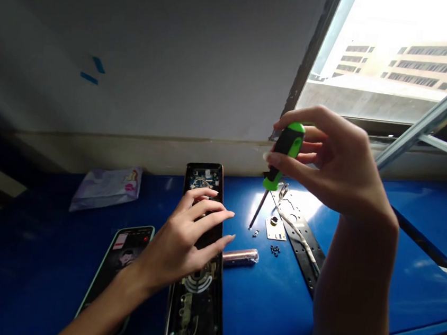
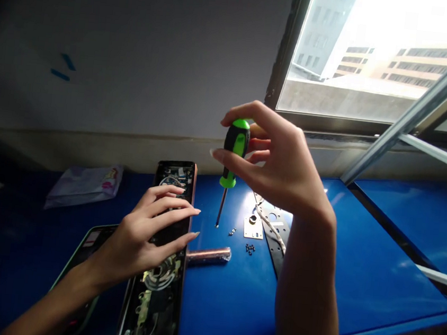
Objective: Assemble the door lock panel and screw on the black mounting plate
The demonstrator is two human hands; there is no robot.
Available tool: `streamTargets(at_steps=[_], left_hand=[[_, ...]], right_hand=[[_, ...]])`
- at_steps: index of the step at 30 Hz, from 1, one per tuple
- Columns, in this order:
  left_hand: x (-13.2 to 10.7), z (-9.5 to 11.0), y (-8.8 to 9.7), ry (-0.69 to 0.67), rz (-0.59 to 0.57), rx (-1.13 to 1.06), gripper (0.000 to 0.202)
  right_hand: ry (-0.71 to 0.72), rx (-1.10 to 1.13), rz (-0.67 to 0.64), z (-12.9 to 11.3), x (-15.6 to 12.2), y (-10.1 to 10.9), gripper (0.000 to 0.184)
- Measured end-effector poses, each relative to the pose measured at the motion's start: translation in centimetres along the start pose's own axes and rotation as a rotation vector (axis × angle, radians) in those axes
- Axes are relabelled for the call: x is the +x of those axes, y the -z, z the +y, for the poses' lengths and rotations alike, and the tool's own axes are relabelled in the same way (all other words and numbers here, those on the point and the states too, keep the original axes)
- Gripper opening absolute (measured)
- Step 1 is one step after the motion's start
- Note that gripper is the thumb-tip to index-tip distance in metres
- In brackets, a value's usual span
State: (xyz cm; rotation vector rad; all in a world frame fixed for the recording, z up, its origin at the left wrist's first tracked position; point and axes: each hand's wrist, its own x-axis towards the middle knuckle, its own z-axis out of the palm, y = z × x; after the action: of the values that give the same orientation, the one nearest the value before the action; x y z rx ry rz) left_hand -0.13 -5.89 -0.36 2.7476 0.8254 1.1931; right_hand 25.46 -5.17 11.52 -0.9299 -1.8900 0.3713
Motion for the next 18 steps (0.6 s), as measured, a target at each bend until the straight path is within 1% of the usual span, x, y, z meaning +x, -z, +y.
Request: streamTargets(at_steps=[4, 9, 13, 18], left_hand=[[-0.8, 0.4, 0.2, -0.017, 0.082, 0.023, 0.030], [-1.2, 0.7, -0.1, -0.033, 0.127, -0.011, 0.019], [-1.3, 0.8, -0.1, 0.010, 0.152, -0.048, 0.008], [-1.4, 1.1, 0.0, 0.098, 0.125, -0.127, 0.008]], right_hand=[[0.060, 0.057, 0.077, -1.4, 0.0, -1.0, 0.035], [0.039, 0.054, 0.113, -1.9, 0.0, -1.9, 0.030], [0.065, 0.045, 0.116, -1.9, 0.1, -2.2, 0.031], [0.135, 0.082, 0.084, -2.0, 0.0, -2.4, 0.041]])
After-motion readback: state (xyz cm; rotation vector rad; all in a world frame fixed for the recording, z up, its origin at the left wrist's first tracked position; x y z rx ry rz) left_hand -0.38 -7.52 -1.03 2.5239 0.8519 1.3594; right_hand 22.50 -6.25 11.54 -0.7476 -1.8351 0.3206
